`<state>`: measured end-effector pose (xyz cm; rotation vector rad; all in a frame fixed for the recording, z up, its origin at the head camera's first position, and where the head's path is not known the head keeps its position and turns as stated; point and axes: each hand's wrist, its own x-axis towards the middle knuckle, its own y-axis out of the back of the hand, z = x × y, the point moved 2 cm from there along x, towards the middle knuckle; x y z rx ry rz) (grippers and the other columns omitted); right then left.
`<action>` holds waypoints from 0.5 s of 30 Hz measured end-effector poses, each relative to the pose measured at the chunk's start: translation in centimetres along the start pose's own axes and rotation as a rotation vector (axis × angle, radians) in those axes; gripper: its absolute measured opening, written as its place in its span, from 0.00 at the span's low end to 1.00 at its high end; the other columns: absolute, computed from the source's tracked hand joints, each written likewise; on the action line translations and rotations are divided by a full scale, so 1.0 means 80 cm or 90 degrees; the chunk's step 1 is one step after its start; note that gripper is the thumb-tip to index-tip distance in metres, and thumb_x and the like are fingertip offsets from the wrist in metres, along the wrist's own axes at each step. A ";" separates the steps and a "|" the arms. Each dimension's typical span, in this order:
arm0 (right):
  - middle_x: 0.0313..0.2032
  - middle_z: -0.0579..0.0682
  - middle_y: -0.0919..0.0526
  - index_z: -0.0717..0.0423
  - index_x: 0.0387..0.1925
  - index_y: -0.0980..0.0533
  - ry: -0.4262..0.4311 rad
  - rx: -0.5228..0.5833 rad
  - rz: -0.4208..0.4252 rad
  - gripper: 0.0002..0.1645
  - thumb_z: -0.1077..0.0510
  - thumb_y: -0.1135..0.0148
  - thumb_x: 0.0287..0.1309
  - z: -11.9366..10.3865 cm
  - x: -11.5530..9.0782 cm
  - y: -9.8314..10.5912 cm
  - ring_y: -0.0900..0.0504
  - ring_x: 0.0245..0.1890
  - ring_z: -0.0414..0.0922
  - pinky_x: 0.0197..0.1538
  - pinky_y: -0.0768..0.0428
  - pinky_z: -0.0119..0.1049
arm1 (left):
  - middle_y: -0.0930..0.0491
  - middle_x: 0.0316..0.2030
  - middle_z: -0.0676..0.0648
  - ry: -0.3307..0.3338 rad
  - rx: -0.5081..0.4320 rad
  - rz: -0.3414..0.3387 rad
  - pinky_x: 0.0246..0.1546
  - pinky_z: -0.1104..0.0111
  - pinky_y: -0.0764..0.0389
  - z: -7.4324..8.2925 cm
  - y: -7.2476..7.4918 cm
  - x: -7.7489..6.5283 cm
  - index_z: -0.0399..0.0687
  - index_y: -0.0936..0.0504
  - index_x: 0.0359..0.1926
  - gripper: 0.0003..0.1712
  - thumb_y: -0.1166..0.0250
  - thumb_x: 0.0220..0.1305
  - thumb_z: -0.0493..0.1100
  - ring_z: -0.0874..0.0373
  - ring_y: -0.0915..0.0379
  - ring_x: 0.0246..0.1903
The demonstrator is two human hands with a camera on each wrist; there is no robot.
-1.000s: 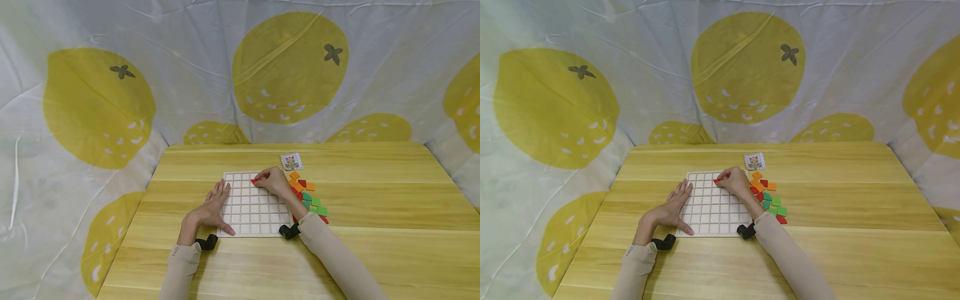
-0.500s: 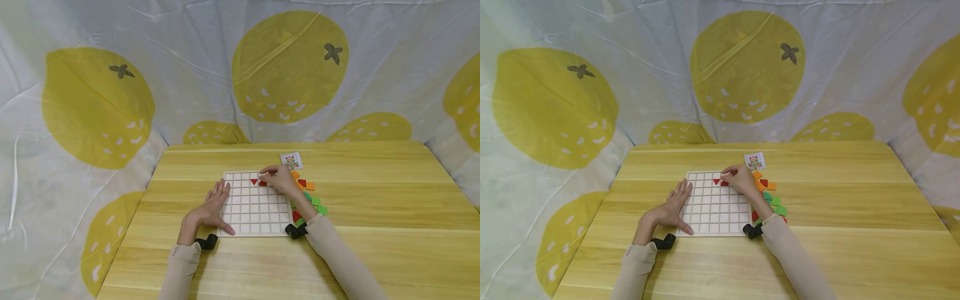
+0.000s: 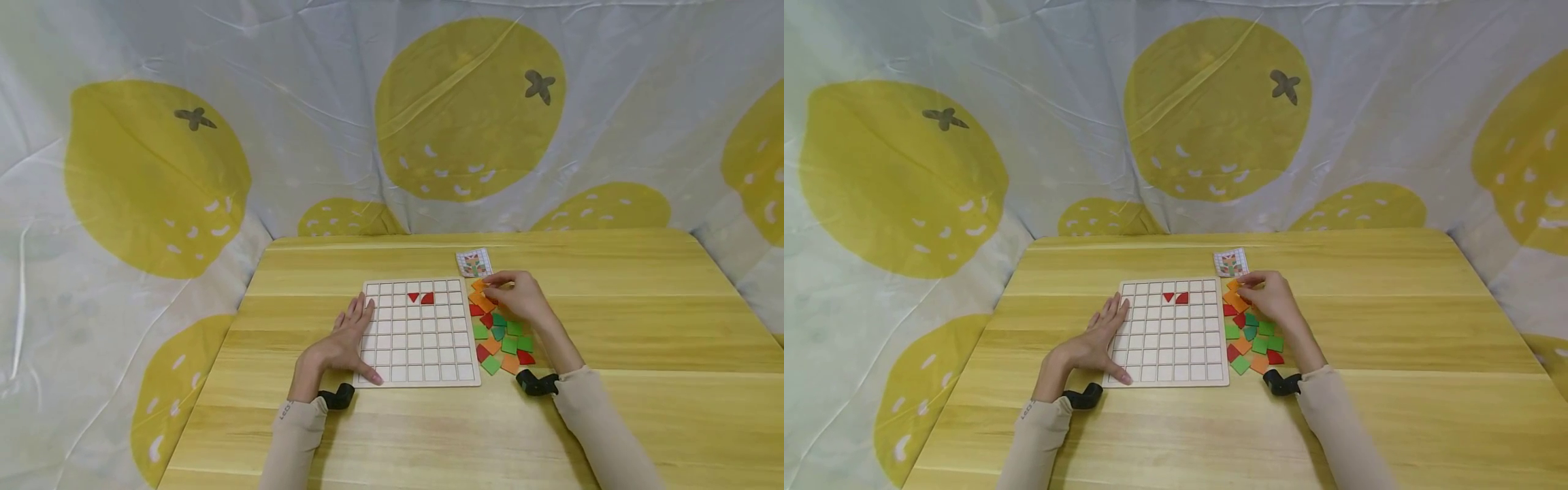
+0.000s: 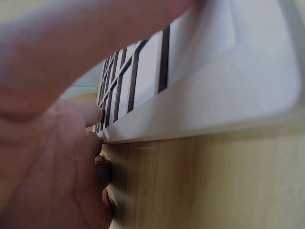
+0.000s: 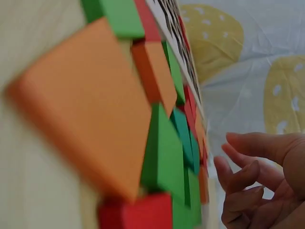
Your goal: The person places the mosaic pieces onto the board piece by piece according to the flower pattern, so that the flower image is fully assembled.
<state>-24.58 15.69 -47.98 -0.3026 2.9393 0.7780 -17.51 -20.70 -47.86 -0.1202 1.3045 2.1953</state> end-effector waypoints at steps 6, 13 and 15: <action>0.51 0.67 0.14 0.67 0.55 0.18 0.000 -0.029 -0.017 0.19 0.60 0.32 0.66 0.019 -0.006 0.012 0.16 0.41 0.46 0.35 0.21 0.25 | 0.84 0.81 0.37 -0.005 -0.005 0.001 0.82 0.42 0.69 0.000 0.000 -0.002 0.40 0.71 0.82 0.89 0.13 0.39 0.59 0.40 0.86 0.82; 0.54 0.67 0.17 0.65 0.56 0.18 -0.008 -0.050 -0.036 0.20 0.62 0.32 0.65 0.026 -0.008 0.014 0.23 0.38 0.47 0.34 0.24 0.28 | 0.84 0.81 0.37 -0.008 -0.006 0.004 0.82 0.42 0.69 -0.001 0.000 -0.001 0.40 0.71 0.82 0.89 0.13 0.39 0.59 0.40 0.86 0.82; 0.53 0.67 0.17 0.65 0.56 0.17 -0.009 -0.056 -0.032 0.19 0.62 0.32 0.64 0.025 -0.008 0.014 0.25 0.35 0.46 0.32 0.26 0.29 | 0.84 0.81 0.37 -0.007 -0.004 0.005 0.82 0.42 0.69 -0.001 0.000 -0.001 0.40 0.71 0.82 0.89 0.13 0.38 0.59 0.40 0.86 0.82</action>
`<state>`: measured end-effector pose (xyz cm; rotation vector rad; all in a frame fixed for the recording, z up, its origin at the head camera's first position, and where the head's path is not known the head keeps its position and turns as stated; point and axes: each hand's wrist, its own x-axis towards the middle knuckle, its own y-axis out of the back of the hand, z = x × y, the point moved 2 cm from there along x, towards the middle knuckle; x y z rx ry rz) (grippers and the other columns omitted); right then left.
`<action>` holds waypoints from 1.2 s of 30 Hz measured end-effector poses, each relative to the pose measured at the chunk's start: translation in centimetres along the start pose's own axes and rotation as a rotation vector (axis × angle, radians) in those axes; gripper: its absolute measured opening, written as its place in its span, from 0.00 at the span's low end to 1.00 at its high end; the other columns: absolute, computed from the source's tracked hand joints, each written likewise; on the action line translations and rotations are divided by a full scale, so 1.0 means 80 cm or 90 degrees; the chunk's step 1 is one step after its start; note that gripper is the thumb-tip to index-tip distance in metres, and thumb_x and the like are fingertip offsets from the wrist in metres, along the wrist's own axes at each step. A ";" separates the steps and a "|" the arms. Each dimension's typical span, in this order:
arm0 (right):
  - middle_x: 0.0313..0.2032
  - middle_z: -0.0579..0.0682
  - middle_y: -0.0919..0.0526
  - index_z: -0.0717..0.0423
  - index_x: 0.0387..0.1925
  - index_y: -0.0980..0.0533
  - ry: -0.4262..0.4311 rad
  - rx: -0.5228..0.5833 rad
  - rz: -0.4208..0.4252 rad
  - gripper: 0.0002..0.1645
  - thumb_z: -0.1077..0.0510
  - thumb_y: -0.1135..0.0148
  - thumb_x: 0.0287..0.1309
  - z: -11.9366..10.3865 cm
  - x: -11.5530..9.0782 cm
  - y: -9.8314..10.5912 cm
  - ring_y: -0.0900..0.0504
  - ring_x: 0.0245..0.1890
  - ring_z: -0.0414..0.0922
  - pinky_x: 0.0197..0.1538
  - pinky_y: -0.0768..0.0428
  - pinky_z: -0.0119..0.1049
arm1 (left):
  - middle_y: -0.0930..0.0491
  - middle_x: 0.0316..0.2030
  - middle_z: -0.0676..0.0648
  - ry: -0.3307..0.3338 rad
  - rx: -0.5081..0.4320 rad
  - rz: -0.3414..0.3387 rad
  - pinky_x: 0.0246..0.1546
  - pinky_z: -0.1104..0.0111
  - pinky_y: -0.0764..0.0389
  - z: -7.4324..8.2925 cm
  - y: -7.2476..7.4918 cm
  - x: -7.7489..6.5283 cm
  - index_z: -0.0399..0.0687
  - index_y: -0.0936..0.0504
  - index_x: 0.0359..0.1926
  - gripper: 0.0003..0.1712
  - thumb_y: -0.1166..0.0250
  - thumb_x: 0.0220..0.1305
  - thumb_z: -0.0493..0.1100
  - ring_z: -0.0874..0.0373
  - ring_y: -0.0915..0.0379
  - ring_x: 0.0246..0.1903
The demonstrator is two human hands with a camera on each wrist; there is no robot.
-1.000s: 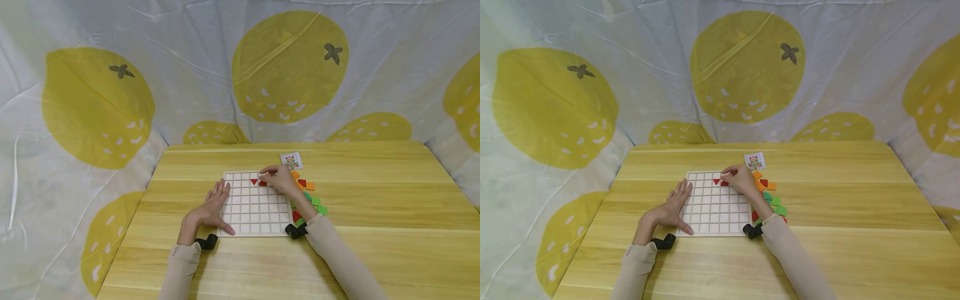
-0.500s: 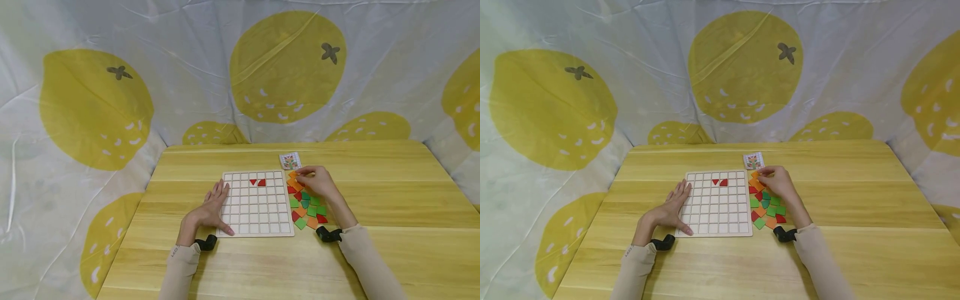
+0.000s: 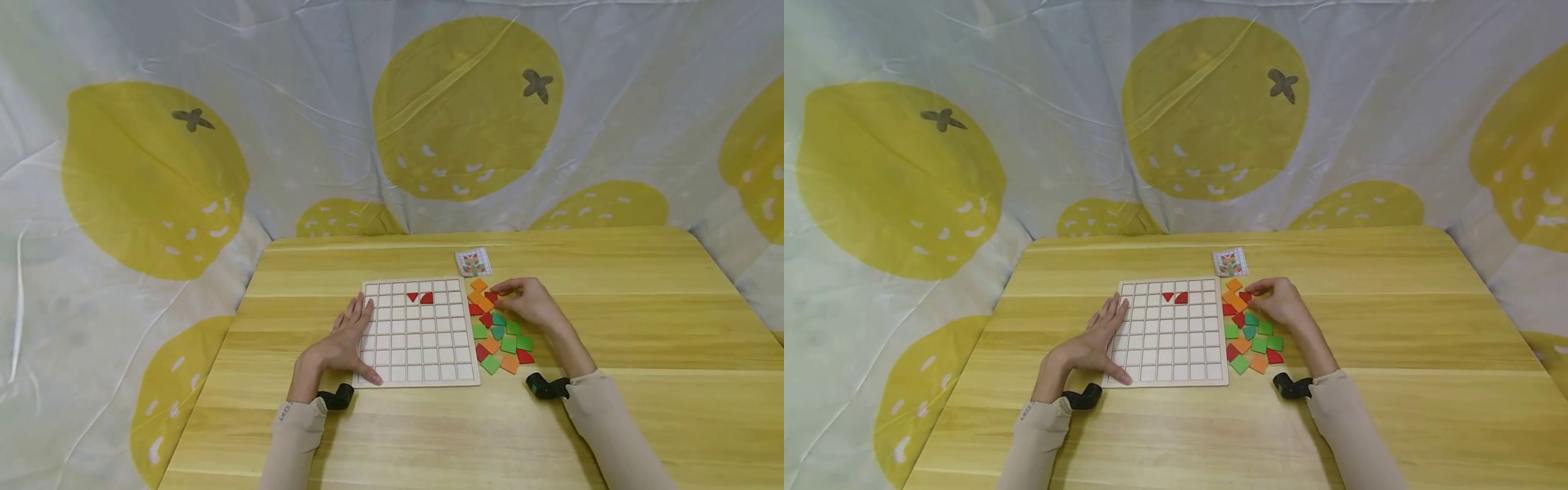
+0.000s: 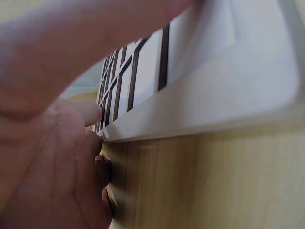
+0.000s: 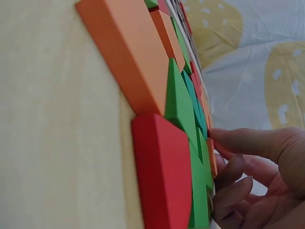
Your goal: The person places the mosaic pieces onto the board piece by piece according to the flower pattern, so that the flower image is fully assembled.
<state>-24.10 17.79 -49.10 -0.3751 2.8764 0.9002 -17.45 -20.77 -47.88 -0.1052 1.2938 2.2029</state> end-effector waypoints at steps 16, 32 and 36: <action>0.47 0.65 0.16 0.66 0.51 0.17 -0.001 0.007 0.010 0.16 0.63 0.31 0.64 -0.003 -0.001 -0.002 0.24 0.36 0.45 0.32 0.25 0.28 | 0.83 0.81 0.36 -0.002 0.002 -0.001 0.82 0.42 0.69 0.001 0.000 0.000 0.40 0.71 0.82 0.89 0.13 0.38 0.60 0.40 0.86 0.82; 0.46 0.65 0.13 0.69 0.55 0.19 0.007 0.093 -0.039 0.18 0.62 0.34 0.68 0.000 0.001 -0.006 0.19 0.32 0.38 0.31 0.20 0.26 | 0.83 0.81 0.36 -0.006 -0.003 0.001 0.82 0.41 0.69 -0.001 0.001 0.000 0.40 0.70 0.82 0.89 0.13 0.38 0.60 0.40 0.86 0.82; 0.52 0.64 0.13 0.67 0.56 0.18 0.008 0.093 -0.044 0.20 0.57 0.33 0.69 0.001 0.001 -0.006 0.20 0.32 0.38 0.31 0.21 0.26 | 0.84 0.81 0.36 -0.007 -0.004 0.001 0.82 0.41 0.69 -0.001 0.001 0.000 0.40 0.70 0.82 0.89 0.13 0.38 0.60 0.39 0.86 0.82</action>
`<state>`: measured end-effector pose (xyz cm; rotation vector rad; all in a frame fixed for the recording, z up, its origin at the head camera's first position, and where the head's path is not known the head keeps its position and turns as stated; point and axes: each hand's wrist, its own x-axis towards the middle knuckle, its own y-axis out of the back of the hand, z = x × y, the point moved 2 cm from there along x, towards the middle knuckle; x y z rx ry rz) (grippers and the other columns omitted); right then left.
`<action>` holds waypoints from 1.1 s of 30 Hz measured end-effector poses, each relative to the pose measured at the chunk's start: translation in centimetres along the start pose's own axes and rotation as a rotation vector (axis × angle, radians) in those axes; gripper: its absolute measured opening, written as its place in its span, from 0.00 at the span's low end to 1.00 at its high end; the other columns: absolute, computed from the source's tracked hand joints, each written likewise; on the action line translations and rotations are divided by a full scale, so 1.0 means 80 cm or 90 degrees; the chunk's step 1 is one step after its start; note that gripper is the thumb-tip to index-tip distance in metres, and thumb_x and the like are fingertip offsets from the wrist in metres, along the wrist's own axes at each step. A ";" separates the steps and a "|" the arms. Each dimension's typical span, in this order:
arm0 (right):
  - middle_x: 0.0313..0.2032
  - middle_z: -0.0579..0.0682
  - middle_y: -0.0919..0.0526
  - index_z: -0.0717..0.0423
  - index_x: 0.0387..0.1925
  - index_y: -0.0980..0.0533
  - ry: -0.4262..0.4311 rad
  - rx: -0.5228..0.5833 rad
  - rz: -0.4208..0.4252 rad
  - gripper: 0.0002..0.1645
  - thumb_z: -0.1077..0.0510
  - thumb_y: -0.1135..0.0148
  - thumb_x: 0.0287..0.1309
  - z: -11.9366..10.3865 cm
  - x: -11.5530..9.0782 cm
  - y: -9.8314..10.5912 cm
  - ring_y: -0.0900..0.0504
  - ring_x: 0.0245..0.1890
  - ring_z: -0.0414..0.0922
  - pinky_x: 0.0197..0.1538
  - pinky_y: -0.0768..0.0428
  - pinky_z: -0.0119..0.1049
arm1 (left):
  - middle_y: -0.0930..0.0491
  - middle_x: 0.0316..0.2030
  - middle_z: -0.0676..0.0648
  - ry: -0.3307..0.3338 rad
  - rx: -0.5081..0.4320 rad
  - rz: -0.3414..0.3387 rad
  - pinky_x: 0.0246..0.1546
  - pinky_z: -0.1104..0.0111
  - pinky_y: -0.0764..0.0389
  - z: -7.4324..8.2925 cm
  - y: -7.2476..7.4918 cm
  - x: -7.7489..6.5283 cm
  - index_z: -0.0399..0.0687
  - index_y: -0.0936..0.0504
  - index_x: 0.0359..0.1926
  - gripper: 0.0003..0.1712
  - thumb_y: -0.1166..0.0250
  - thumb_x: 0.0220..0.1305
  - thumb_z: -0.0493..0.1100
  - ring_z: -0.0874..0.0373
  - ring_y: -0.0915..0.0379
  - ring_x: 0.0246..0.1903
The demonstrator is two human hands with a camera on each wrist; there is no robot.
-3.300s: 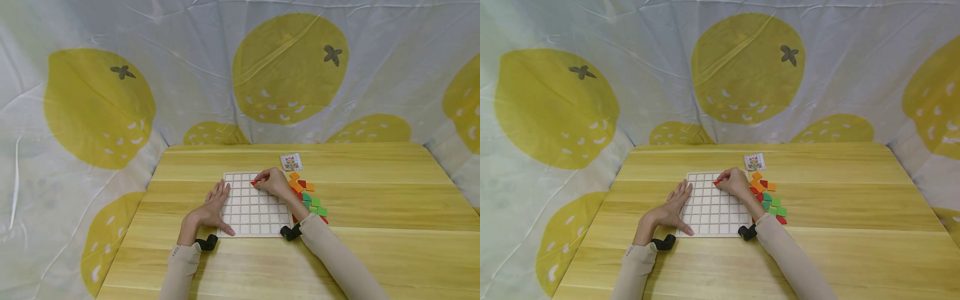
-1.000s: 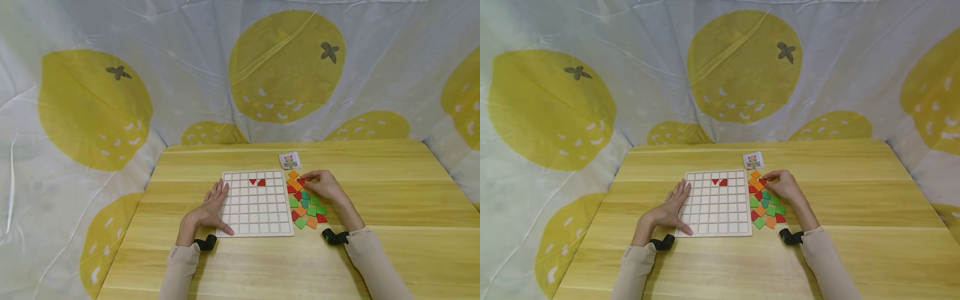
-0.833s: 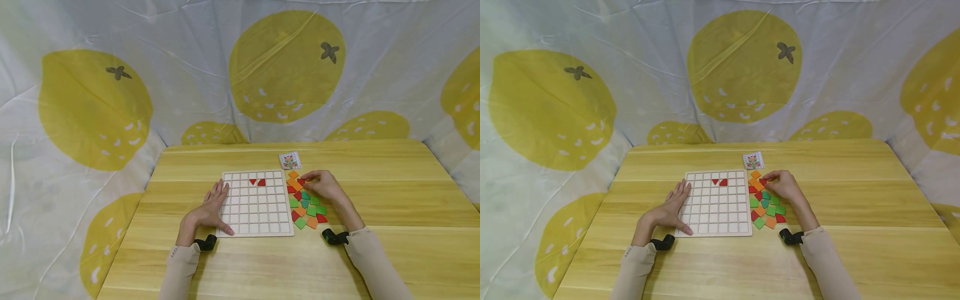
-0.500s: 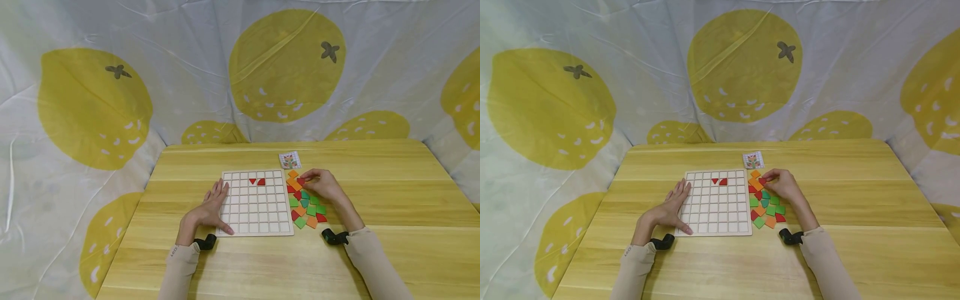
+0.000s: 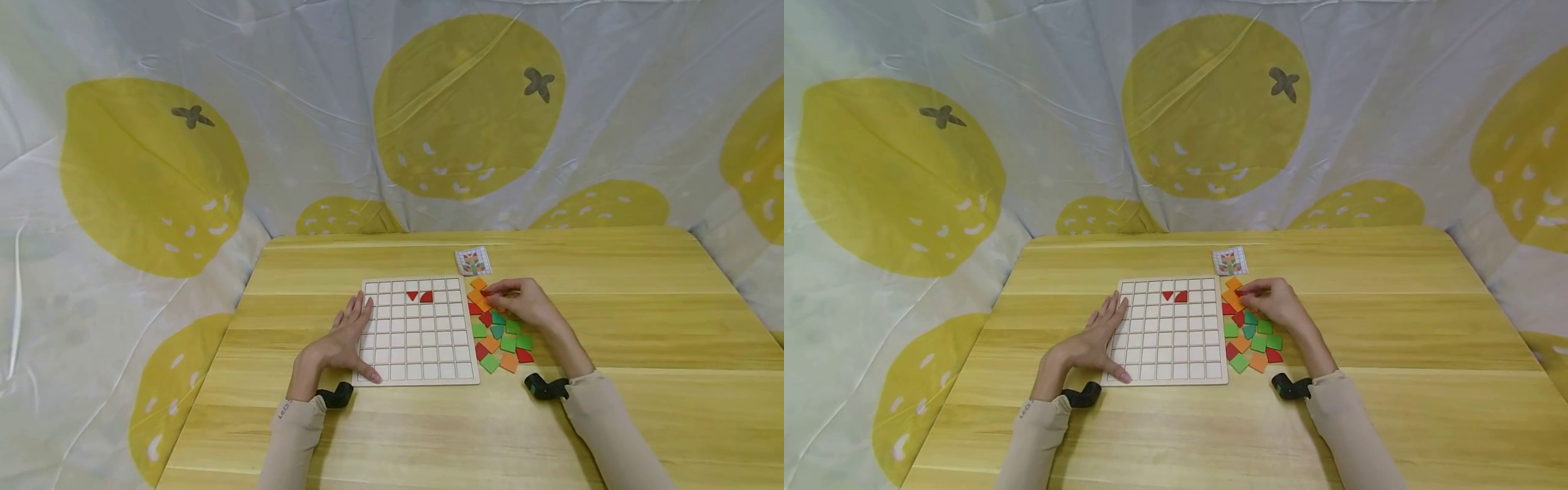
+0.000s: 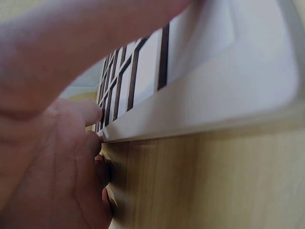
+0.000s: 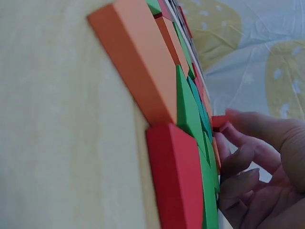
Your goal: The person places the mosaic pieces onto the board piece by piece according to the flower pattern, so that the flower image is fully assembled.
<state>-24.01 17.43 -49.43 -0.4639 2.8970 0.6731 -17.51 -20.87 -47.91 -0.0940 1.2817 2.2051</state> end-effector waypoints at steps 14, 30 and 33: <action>0.45 0.63 0.12 0.66 0.54 0.17 0.024 -0.003 0.013 0.21 0.56 0.30 0.66 -0.002 0.001 -0.001 0.23 0.32 0.41 0.29 0.26 0.27 | 0.83 0.81 0.35 0.000 0.003 -0.001 0.81 0.40 0.68 0.001 0.002 -0.001 0.39 0.70 0.82 0.89 0.13 0.38 0.59 0.38 0.85 0.82; 0.34 0.53 0.18 0.71 0.52 0.18 0.000 0.020 0.042 0.19 0.64 0.28 0.61 -0.005 0.004 -0.013 0.24 0.27 0.39 0.28 0.23 0.25 | 0.83 0.81 0.36 0.001 -0.004 -0.003 0.82 0.41 0.69 0.002 0.002 -0.001 0.40 0.70 0.82 0.89 0.13 0.38 0.59 0.39 0.86 0.82; 0.34 0.52 0.18 0.70 0.52 0.18 -0.004 0.019 0.043 0.20 0.62 0.27 0.61 -0.005 0.003 -0.013 0.24 0.27 0.38 0.28 0.23 0.26 | 0.83 0.81 0.36 0.002 -0.003 -0.004 0.82 0.41 0.69 0.002 0.001 -0.001 0.40 0.70 0.82 0.89 0.13 0.38 0.59 0.39 0.86 0.82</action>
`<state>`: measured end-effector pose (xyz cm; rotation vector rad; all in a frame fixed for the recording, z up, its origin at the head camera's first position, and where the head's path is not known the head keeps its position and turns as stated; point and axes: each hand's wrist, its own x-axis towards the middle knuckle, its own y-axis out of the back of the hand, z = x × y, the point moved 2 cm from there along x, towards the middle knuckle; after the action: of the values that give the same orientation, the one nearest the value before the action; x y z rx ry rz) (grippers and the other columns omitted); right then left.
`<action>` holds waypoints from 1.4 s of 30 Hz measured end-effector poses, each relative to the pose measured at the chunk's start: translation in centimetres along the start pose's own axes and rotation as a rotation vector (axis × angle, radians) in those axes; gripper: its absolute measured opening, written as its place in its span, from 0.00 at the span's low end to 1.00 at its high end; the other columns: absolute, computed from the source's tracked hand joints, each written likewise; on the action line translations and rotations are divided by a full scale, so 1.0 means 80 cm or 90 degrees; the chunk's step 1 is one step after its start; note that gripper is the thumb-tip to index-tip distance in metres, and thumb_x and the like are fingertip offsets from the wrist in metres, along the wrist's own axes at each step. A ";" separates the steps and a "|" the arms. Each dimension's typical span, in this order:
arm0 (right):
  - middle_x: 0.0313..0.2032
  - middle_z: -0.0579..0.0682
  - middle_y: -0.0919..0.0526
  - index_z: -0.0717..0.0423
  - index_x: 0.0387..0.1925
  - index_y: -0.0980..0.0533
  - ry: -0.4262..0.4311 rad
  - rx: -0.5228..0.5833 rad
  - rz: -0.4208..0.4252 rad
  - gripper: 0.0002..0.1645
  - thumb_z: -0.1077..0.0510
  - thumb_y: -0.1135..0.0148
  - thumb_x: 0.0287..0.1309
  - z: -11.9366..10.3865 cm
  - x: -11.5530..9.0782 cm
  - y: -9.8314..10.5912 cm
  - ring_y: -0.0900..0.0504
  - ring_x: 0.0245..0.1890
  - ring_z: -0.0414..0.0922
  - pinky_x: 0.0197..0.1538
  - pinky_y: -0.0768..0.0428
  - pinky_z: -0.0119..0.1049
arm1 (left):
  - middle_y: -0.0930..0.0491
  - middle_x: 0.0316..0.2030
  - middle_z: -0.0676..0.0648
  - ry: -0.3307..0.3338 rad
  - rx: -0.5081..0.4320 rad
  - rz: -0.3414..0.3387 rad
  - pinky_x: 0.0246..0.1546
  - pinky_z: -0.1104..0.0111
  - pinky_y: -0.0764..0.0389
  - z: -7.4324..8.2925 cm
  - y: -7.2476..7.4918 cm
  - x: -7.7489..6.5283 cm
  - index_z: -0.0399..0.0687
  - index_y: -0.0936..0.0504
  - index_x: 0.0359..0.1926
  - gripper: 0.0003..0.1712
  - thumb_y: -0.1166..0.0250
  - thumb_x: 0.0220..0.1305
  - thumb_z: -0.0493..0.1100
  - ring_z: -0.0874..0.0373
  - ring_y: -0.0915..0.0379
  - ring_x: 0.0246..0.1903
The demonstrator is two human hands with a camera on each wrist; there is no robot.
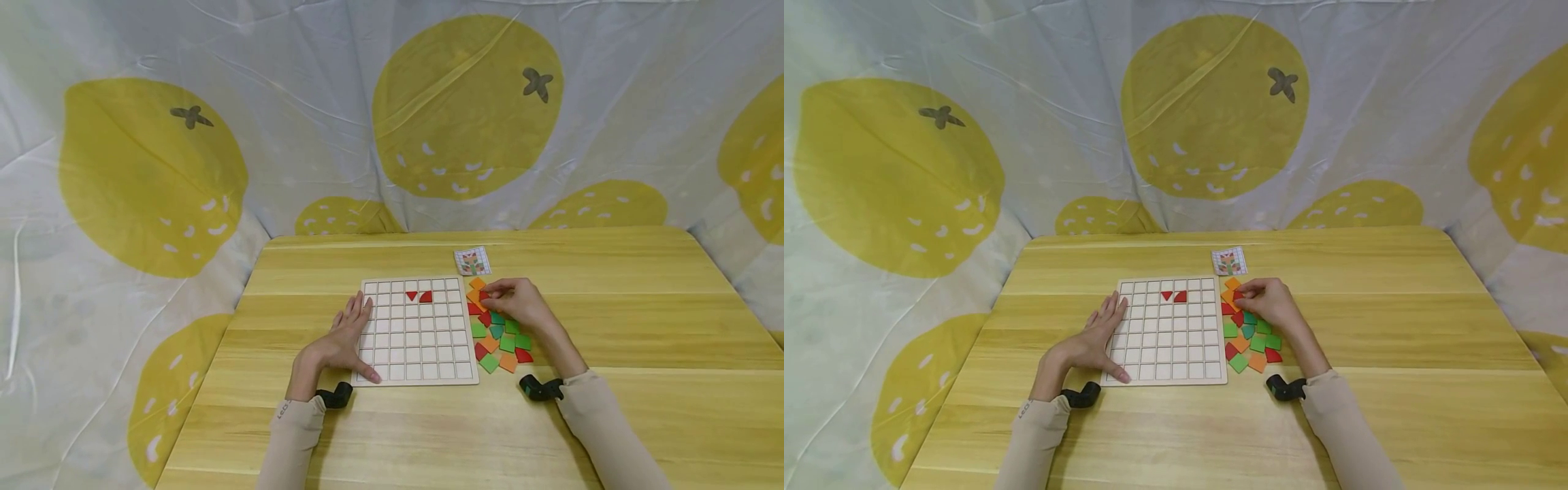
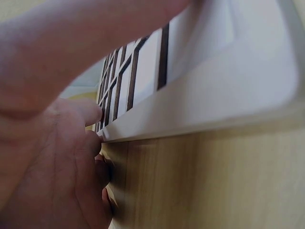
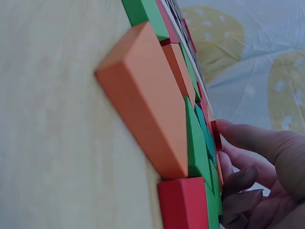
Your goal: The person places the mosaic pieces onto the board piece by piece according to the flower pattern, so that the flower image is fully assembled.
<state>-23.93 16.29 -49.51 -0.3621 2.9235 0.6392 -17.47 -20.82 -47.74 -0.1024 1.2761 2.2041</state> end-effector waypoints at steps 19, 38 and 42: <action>0.42 0.60 0.15 0.68 0.52 0.17 0.007 -0.017 -0.020 0.18 0.61 0.29 0.64 0.005 0.002 0.002 0.21 0.32 0.41 0.32 0.20 0.26 | 0.84 0.81 0.37 0.001 0.004 0.000 0.82 0.41 0.70 -0.003 0.000 0.000 0.40 0.71 0.82 0.89 0.13 0.38 0.59 0.40 0.86 0.82; 0.41 0.57 0.10 0.58 0.46 0.11 0.095 -0.064 -0.029 0.15 0.55 0.23 0.59 -0.053 0.014 -0.065 0.27 0.24 0.42 0.25 0.31 0.29 | 0.83 0.81 0.36 -0.001 0.002 0.009 0.82 0.42 0.69 0.000 -0.002 -0.001 0.40 0.70 0.82 0.89 0.12 0.38 0.59 0.40 0.85 0.82; 0.44 0.55 0.10 0.55 0.43 0.10 0.082 -0.070 -0.040 0.13 0.55 0.23 0.57 -0.078 0.027 -0.099 0.27 0.25 0.41 0.27 0.30 0.31 | 0.83 0.81 0.37 0.000 0.006 0.007 0.82 0.42 0.68 0.000 -0.001 0.000 0.40 0.70 0.82 0.89 0.13 0.38 0.59 0.40 0.85 0.82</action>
<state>-24.38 6.21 -47.37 -0.5234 2.9912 0.7977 -17.40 -20.80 -47.78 -0.0910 1.2894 2.2076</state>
